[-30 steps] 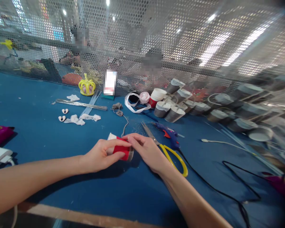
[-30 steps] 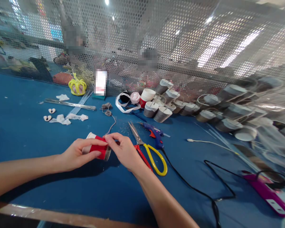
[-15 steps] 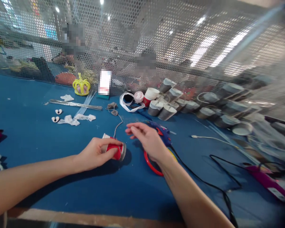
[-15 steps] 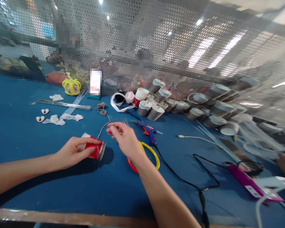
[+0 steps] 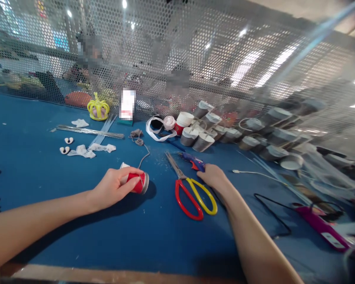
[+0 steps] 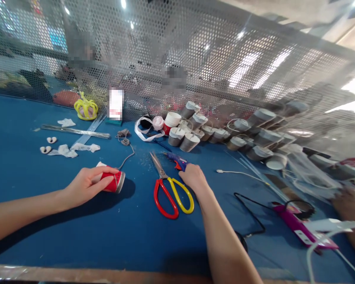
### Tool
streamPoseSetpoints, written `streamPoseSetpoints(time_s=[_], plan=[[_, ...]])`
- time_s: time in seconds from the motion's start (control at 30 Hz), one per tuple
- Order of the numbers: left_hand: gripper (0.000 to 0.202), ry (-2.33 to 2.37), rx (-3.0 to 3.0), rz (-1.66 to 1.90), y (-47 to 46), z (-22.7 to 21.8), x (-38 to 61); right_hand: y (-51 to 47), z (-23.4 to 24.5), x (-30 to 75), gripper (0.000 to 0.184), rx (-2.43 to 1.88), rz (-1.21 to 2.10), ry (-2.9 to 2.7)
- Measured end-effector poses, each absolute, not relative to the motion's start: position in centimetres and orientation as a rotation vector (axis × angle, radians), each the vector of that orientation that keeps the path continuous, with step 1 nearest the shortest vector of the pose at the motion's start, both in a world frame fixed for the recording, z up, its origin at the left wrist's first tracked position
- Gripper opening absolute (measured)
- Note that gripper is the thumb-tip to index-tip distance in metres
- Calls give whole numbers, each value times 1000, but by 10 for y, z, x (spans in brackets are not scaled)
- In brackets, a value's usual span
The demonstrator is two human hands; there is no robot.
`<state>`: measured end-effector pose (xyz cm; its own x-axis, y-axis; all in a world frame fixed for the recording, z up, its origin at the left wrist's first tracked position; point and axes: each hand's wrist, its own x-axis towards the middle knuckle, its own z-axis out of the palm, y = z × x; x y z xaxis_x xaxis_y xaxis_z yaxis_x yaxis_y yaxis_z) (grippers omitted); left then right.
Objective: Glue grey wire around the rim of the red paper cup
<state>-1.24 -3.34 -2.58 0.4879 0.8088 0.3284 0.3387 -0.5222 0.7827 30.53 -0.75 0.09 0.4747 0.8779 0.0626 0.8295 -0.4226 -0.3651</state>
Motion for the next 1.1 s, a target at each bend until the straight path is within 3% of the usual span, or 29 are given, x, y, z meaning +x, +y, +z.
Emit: streamPoseSetpoints(time_s=[0.13,0.27,0.37,0.6,0.77,0.87,1.1], plan=[[26,960,2132,955,-34,-25,-12,-9,4,300,8,-2348,191,-1315],[25,974,2171,955,-33,-25,-11,-28,26,279,18,-2116,416,-1318],[24,902,2227,1008,-33,-25,-12,-48,38,255,23,-1756,973,-1343],[22,810,2433,1056,-29,-29,-15,-75,41,218,32,-1645,1194,-1605],[21,834,2435,1045,-29,-30,-15,-78,29,215,30,-1875,1148,-1582],[22,844,2454,1033,-29,-29,-15,-79,22,215,38,-1988,1058,-1587],[22,842,2507,1022,-30,-27,-15,-79,13,215,39,-1951,956,-1647]])
